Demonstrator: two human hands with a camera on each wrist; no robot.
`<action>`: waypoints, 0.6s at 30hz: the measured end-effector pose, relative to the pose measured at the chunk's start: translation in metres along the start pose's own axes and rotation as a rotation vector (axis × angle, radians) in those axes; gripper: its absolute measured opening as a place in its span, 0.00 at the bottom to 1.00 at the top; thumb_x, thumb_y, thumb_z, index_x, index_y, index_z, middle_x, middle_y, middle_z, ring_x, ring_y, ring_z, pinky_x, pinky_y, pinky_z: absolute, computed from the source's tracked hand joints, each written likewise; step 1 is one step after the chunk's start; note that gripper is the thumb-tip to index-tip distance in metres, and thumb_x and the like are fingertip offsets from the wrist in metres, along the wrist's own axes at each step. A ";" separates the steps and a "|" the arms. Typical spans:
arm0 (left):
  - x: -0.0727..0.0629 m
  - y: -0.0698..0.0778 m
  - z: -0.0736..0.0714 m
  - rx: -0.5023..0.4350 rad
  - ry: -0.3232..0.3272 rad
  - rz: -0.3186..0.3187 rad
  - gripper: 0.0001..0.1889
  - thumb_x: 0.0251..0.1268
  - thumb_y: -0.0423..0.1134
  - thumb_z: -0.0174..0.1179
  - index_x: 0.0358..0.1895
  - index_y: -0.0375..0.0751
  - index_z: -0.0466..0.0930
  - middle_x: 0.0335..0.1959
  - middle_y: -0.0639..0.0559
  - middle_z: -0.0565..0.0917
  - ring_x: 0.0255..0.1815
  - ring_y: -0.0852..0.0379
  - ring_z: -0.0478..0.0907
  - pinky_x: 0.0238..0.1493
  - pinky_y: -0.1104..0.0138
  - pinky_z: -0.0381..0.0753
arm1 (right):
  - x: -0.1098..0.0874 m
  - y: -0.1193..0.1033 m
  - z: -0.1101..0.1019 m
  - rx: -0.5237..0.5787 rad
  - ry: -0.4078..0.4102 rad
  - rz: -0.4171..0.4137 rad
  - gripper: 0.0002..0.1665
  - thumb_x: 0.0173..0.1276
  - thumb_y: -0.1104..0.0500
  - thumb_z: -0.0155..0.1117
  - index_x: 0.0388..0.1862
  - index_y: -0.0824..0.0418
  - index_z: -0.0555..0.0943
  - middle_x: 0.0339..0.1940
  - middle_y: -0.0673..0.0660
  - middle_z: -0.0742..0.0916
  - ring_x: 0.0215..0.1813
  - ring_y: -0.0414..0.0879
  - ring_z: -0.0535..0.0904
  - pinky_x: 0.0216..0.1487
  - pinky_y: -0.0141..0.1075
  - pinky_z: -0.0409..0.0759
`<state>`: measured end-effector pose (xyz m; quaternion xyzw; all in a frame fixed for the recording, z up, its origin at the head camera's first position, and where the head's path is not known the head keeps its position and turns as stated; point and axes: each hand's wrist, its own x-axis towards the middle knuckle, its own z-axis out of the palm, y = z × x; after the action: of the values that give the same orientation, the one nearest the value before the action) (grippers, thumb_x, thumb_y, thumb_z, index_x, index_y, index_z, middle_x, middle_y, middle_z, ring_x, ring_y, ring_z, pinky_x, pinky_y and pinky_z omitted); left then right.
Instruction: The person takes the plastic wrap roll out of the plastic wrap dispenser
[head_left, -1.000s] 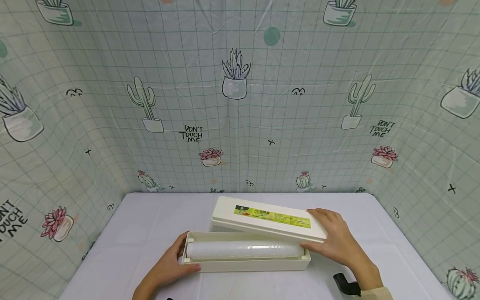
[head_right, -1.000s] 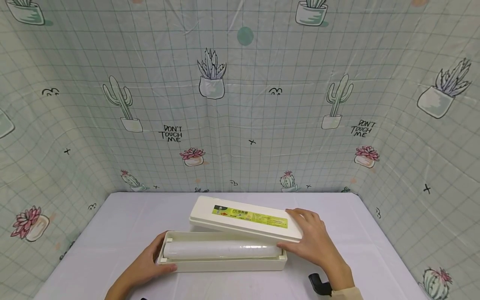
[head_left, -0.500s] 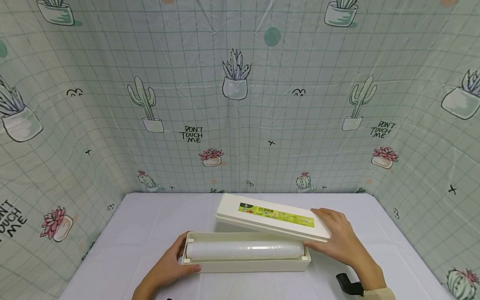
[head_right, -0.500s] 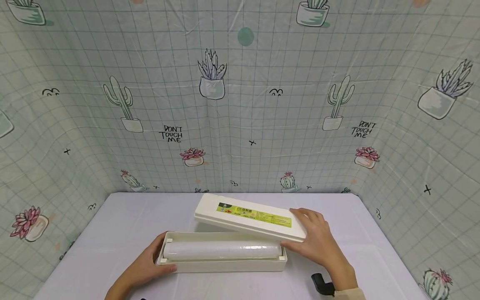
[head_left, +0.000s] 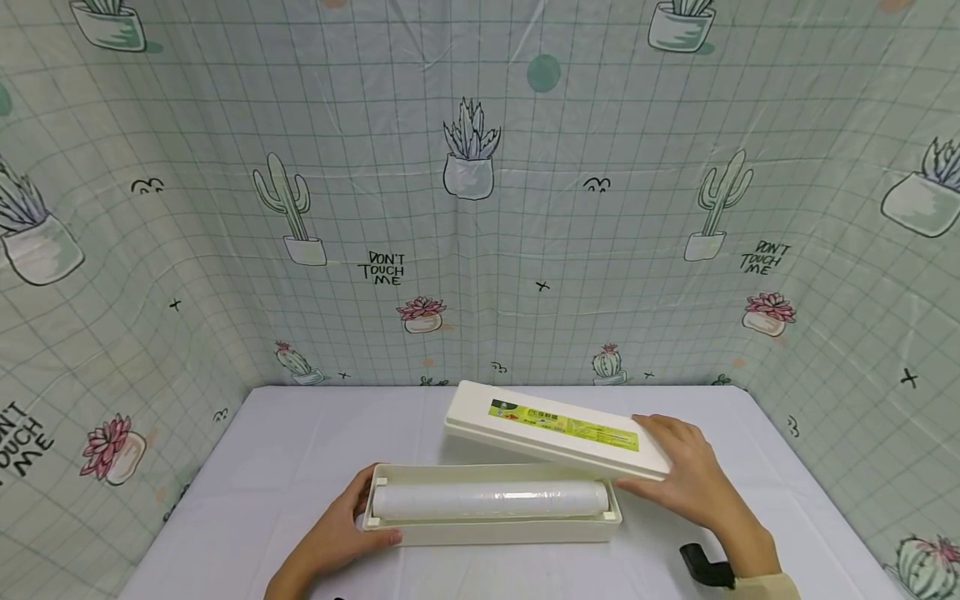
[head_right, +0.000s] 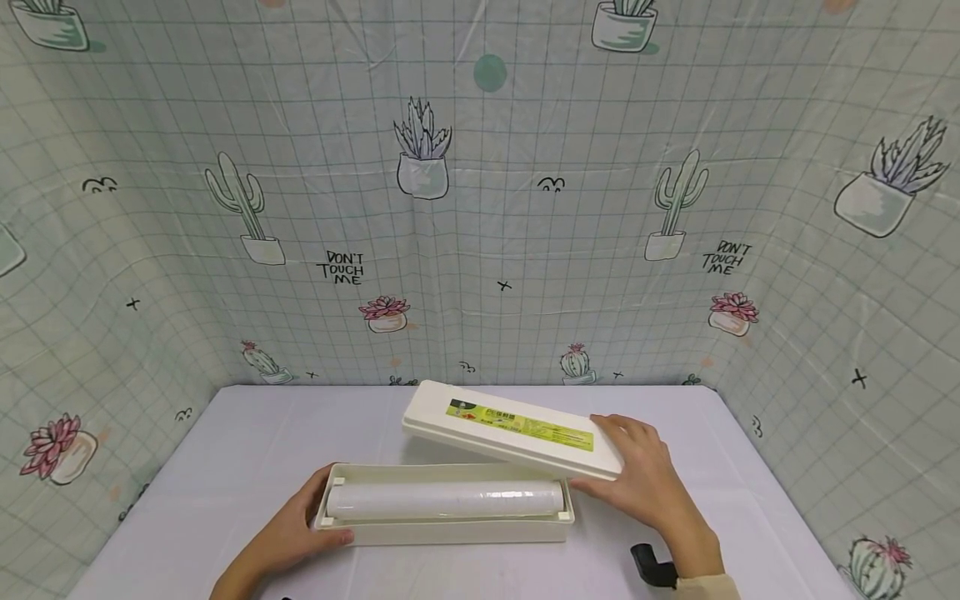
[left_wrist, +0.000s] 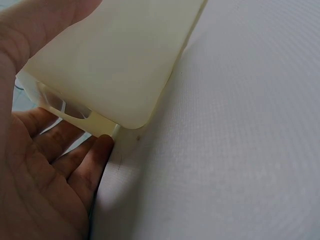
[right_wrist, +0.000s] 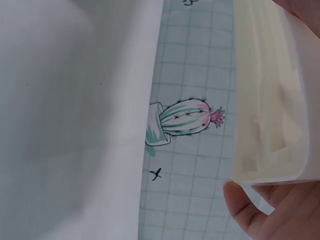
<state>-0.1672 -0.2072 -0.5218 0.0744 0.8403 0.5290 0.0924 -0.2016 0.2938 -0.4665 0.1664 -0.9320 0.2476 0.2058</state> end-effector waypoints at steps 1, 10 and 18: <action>0.000 0.000 0.000 0.003 0.000 0.001 0.54 0.51 0.44 0.80 0.80 0.42 0.57 0.72 0.40 0.73 0.64 0.51 0.77 0.55 0.70 0.77 | 0.000 0.001 0.000 -0.001 0.000 0.001 0.55 0.39 0.38 0.88 0.66 0.59 0.79 0.61 0.67 0.82 0.61 0.69 0.74 0.58 0.65 0.69; 0.001 0.001 0.000 0.009 0.005 -0.002 0.54 0.51 0.44 0.80 0.80 0.41 0.56 0.72 0.41 0.73 0.63 0.52 0.77 0.55 0.70 0.77 | -0.001 0.010 -0.002 -0.003 0.005 0.015 0.54 0.39 0.40 0.88 0.65 0.60 0.80 0.60 0.67 0.83 0.60 0.70 0.74 0.57 0.63 0.68; 0.001 0.002 -0.001 -0.008 -0.001 0.005 0.54 0.51 0.43 0.80 0.80 0.39 0.55 0.72 0.39 0.72 0.64 0.50 0.77 0.54 0.70 0.78 | -0.001 0.019 -0.007 -0.019 0.001 0.042 0.54 0.41 0.40 0.88 0.66 0.61 0.78 0.60 0.68 0.82 0.59 0.70 0.74 0.55 0.62 0.68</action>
<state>-0.1680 -0.2070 -0.5198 0.0765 0.8379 0.5326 0.0916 -0.2066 0.3130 -0.4690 0.1448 -0.9375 0.2430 0.2025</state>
